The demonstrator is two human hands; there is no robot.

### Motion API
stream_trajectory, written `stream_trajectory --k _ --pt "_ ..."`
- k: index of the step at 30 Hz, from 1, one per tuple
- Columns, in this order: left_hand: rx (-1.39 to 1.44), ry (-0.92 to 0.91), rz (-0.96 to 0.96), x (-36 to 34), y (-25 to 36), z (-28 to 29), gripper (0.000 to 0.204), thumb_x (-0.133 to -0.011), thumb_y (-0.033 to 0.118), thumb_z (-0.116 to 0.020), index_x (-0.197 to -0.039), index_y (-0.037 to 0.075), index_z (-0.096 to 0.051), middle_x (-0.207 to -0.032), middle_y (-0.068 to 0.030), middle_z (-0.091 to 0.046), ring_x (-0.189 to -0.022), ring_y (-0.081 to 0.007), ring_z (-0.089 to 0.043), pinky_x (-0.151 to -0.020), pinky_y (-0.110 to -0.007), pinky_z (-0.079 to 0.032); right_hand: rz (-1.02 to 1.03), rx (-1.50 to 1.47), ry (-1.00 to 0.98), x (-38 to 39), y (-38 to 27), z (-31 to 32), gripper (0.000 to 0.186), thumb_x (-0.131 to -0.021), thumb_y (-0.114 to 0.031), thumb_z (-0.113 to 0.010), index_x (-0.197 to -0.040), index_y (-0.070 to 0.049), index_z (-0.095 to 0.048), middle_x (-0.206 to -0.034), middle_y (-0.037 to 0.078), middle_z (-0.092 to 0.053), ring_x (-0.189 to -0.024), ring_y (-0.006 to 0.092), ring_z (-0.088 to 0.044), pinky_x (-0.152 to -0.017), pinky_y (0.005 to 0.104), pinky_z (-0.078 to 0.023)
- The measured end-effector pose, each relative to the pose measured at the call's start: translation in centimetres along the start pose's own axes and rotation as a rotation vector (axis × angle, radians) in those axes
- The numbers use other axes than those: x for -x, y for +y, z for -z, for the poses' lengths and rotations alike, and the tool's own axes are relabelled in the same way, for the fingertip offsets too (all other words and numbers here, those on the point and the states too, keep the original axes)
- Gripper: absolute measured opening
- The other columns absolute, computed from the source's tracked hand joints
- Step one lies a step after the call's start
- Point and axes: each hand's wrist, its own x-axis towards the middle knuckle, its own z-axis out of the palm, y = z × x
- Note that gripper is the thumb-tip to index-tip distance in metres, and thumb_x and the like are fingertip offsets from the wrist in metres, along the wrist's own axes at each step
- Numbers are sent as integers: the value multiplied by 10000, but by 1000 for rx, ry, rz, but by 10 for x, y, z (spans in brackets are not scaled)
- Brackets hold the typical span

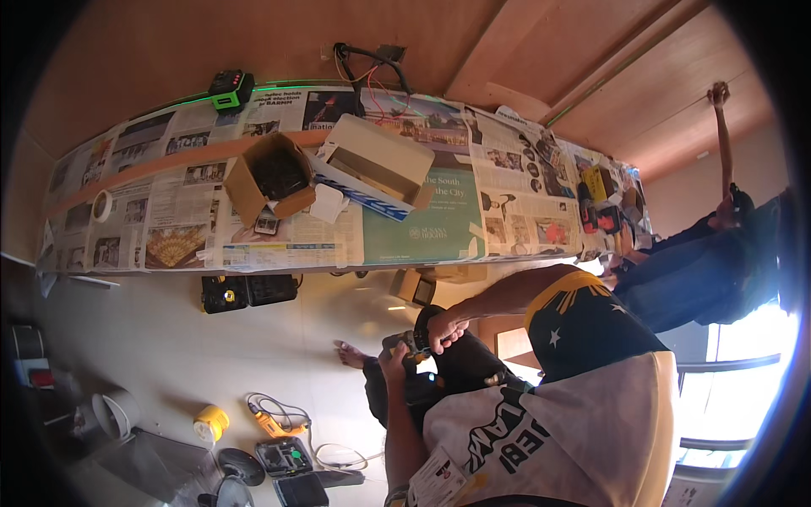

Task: The person picks up a drill, inserts a bit, and drills several holes into a large wooden panel fixed to the wall, while another person assists by holding the panel.

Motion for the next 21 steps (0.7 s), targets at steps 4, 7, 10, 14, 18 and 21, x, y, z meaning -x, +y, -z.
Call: stream_trajectory --k 4,7,10,14,18,21 --pt "-274 -34 0 5 -4 16 213 -963 158 -699 -1062 -30 -695 -945 -145 -742 -821 -247 -709 -772 -362 -542 61 -51 50 -26 7 -10 296 -677 -110 -775 -567 -139 -502 -492 -31 -444 -350 78 -323 -346 260 -196" --pt "-385 -23 -93 12 -37 32 229 -939 167 -724 -1076 -16 -704 -960 -131 -746 -817 -239 -714 -777 -367 -551 66 -92 56 -52 16 -22 314 -644 -37 -740 -508 -140 -476 -463 -1 -439 -355 113 -425 -327 336 -281" --pt "-287 -59 -16 13 -58 37 351 -939 263 -758 -1129 -26 -705 -916 -97 -758 -826 -188 -714 -758 -362 -563 108 7 162 -75 32 -30 180 -617 -141 -763 -543 -90 -607 -499 30 -537 -384 169 -479 -357 350 -327" --pt "-113 -155 194 4 -5 19 486 -915 328 -786 -1234 -15 -656 -1082 -127 -750 -966 -192 -710 -853 -369 -564 218 25 260 -98 72 -40 162 -619 -180 -760 -686 -40 -714 -594 85 -643 -528 207 -625 -490 389 -489" --pt "-773 -731 109 -65 69 -34 714 -794 446 -884 -1300 18 -620 -1220 -169 -716 -1111 -253 -691 -953 -382 -548 325 166 260 -98 94 -48 253 -695 -245 -765 -846 -44 -742 -748 134 -718 -714 290 -707 -673 434 -562" --pt "-1220 -1435 532 -93 91 -126 1116 -522 534 -995 -1408 49 -522 -1226 -204 -710 -1153 -351 -684 -1001 -415 -534 486 426 319 -152 108 -48 293 -804 -320 -735 -967 -76 -735 -906 161 -751 -843 355 -734 -766 460 -581"
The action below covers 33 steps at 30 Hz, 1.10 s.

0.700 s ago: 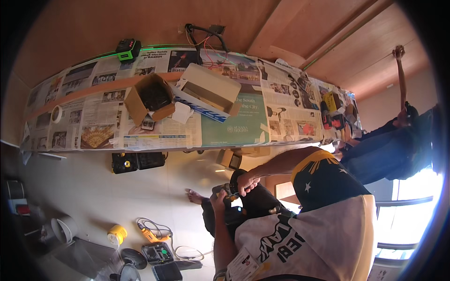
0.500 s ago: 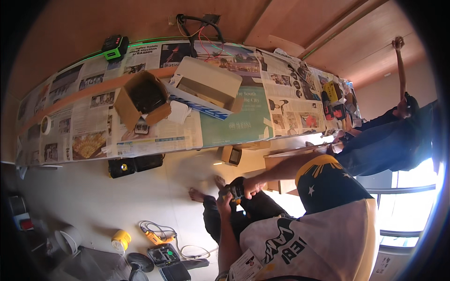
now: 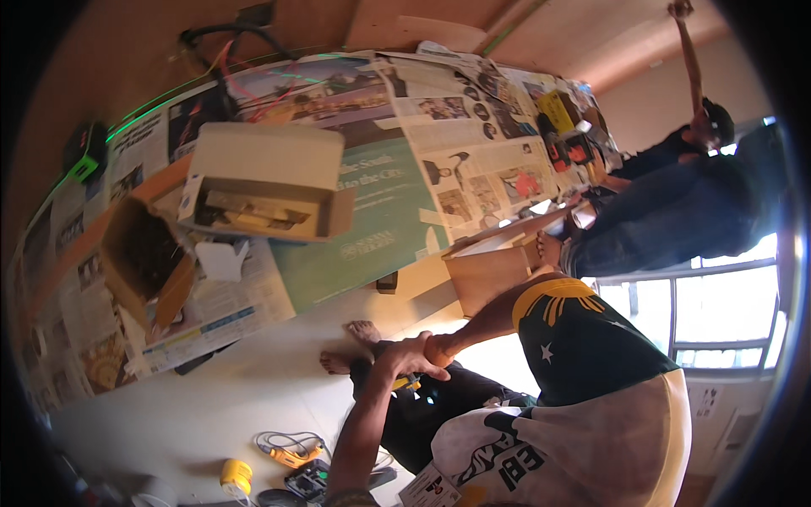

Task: The person picks up a drill, inserts a bit, and drills several holes into a large wooden panel fixed to the wall, while another person assists by holding the panel.

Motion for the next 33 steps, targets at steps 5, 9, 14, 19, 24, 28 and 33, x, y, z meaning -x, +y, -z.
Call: stream_trajectory --k 5,9,14,19,24,28,33 --pt "-33 -92 -175 -43 -10 -16 1199 -500 508 -1001 -1444 52 -420 -1244 -234 -699 -1149 -380 -686 -998 -435 -535 -226 -270 154 28 -25 -4 300 -820 -333 -721 -987 -84 -731 -915 165 -749 -857 355 -735 -771 459 -582" --pt "-174 104 -99 -53 -6 -57 970 -577 418 -968 -1307 55 -441 -1181 -240 -706 -1025 -440 -715 -917 -470 -574 -336 -376 312 31 -23 -17 305 -832 -343 -711 -1004 -91 -728 -922 168 -747 -869 356 -736 -775 459 -582" --pt "-445 403 -105 -61 -35 -71 818 -602 240 -931 -1242 114 -437 -1041 -185 -703 -912 -394 -738 -766 -509 -614 -451 -497 526 1 -19 -32 312 -848 -356 -698 -1024 -99 -723 -931 172 -745 -883 357 -737 -781 458 -583" --pt "-412 678 -174 -53 -47 -74 667 -687 181 -838 -1252 118 -489 -961 -184 -694 -855 -424 -719 -709 -538 -585 -513 -501 488 6 -40 9 341 -896 -397 -634 -1101 -131 -696 -949 171 -736 -945 348 -733 -814 460 -579" --pt "-285 382 -138 -39 -46 -53 1192 -522 384 -1008 -1491 143 -358 -1154 -232 -678 -1040 -428 -697 -874 -498 -581 -420 -132 376 18 -33 -24 390 -758 -306 -796 -1036 -51 -696 -922 157 -745 -842 310 -751 -755 452 -590" --pt "-458 265 51 -75 -94 -80 619 -526 463 -934 -966 68 -752 -909 -147 -767 -911 -284 -767 -795 -439 -613 -368 -147 547 37 -50 -14 412 -828 -293 -758 -1125 -41 -625 -978 216 -738 -908 413 -732 -799 508 -575" --pt "-546 431 71 -48 -48 -112 369 -564 304 -880 -859 96 -804 -777 -88 -769 -767 -252 -770 -750 -394 -613 -202 -892 -395 58 5 8 470 -842 -251 -793 -1239 -55 -633 -962 119 -745 -796 217 -702 -691 376 -540"
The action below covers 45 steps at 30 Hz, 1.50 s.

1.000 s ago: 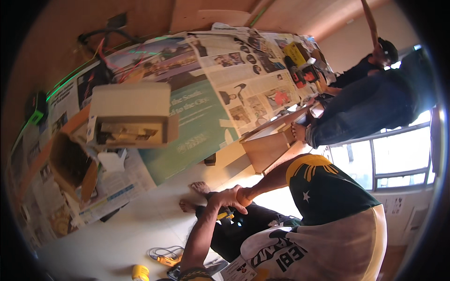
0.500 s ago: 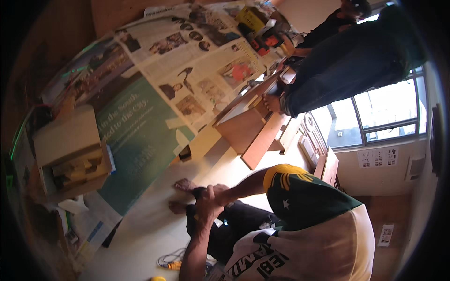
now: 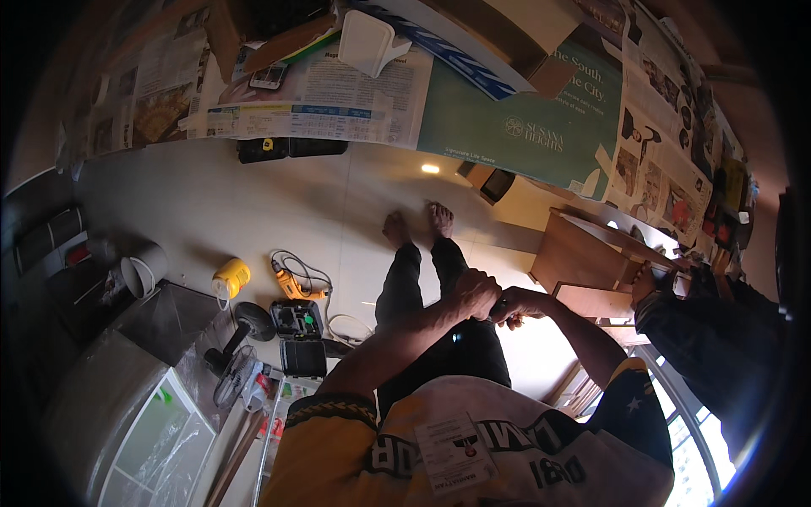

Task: The person picks up a drill, inserts a bit, and drills several holes into a large wooden panel fixed to the wall, while another person assists by holding the panel.

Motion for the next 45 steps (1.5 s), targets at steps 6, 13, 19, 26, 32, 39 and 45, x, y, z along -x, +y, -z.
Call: stream_trajectory --k 6,13,19,26,32,39,45 --pt "90 82 17 10 19 27 266 -590 213 -854 -827 104 -802 -810 -103 -781 -798 -263 -781 -739 -396 -618 -109 -300 -328 -13 15 4 139 -838 -136 -744 -903 -61 -647 -681 15 -575 -536 84 -490 -490 246 -340" --pt "158 57 183 36 -20 55 403 -575 286 -821 -945 129 -791 -927 -128 -779 -867 -316 -768 -784 -416 -616 272 944 1202 -11 -46 -75 451 -773 -206 -763 -1135 0 -590 -963 224 -720 -914 405 -731 -792 495 -582" --pt "78 354 357 97 28 100 267 -700 283 -773 -903 110 -770 -859 -136 -758 -810 -296 -757 -729 -412 -576 -36 288 -2 71 -133 -25 324 -834 -278 -815 -1027 -51 -685 -838 107 -737 -741 195 -739 -625 322 -576" --pt "-222 540 540 149 62 92 243 -716 210 -768 -933 104 -742 -852 -101 -724 -778 -274 -723 -764 -401 -530 172 926 289 62 -147 -81 201 -694 -177 -813 -784 -37 -701 -623 54 -640 -549 199 -616 -511 350 -491" --pt "-214 772 828 216 53 65 330 -709 150 -754 -1027 73 -713 -948 -140 -650 -938 -315 -666 -804 -428 -526 575 1425 657 46 -193 -171 280 -754 -184 -671 -993 -68 -761 -946 245 -746 -994 424 -718 -877 516 -575" --pt "-222 1040 958 280 77 19 342 -704 124 -741 -1037 89 -671 -944 -115 -635 -883 -298 -656 -802 -432 -523 291 1199 113 1 -219 -198 140 -662 -74 -749 -791 -47 -702 -639 113 -668 -535 280 -655 -485 395 -507" --pt "129 898 830 287 109 -16 471 -672 322 -824 -1091 152 -691 -957 -94 -709 -904 -303 -728 -795 -440 -571 -201 692 -200 -1 -168 -196 150 -764 -114 -832 -811 -92 -692 -553 -26 -554 -408 87 -448 -378 272 -300"
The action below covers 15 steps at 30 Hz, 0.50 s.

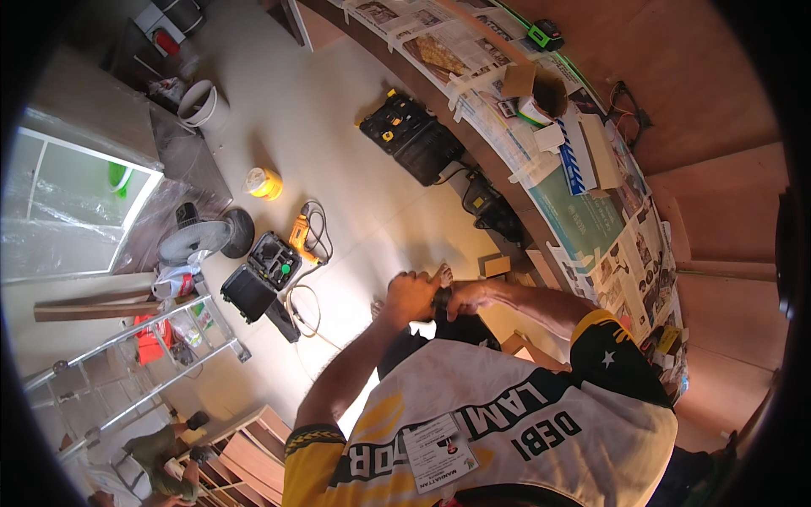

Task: The person picks up a drill, inserts a bit, and drills several holes into a large wooden panel fixed to the wall, while another person assists by holding the panel.

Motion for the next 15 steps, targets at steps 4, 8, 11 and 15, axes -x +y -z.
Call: stream_trajectory --k 4,8,11,15 --pt "101 -471 -148 -16 1 -11 518 -692 355 -806 -1168 167 -726 -986 -143 -762 -915 -347 -751 -804 -466 -593 -191 -185 -272 -1 31 4 466 -897 -348 -817 -1196 -30 -655 -932 128 -771 -794 239 -781 -579 309 -612" --pt "41 -483 -266 -49 12 -42 405 -601 353 -809 -918 102 -787 -948 -162 -772 -853 -347 -754 -792 -460 -594 -194 -429 -476 -9 63 12 497 -983 -370 -708 -1323 -18 -622 -1057 177 -758 -896 266 -775 -595 276 -595" --pt "102 -373 -347 -62 8 -87 402 -553 287 -802 -914 110 -802 -889 -132 -783 -914 -329 -767 -953 -549 -535 -275 -547 -370 -44 110 35 150 -936 -205 -735 -930 -73 -664 -757 34 -662 -563 99 -593 -428 184 -405" --pt "132 -694 -253 -89 25 -110 395 -569 252 -775 -918 68 -788 -880 -189 -768 -877 -350 -765 -771 -412 -623 -325 -397 -342 -53 133 62 266 -858 -167 -735 -671 -145 -547 -585 -48 -485 -419 37 -356 -368 199 -252"
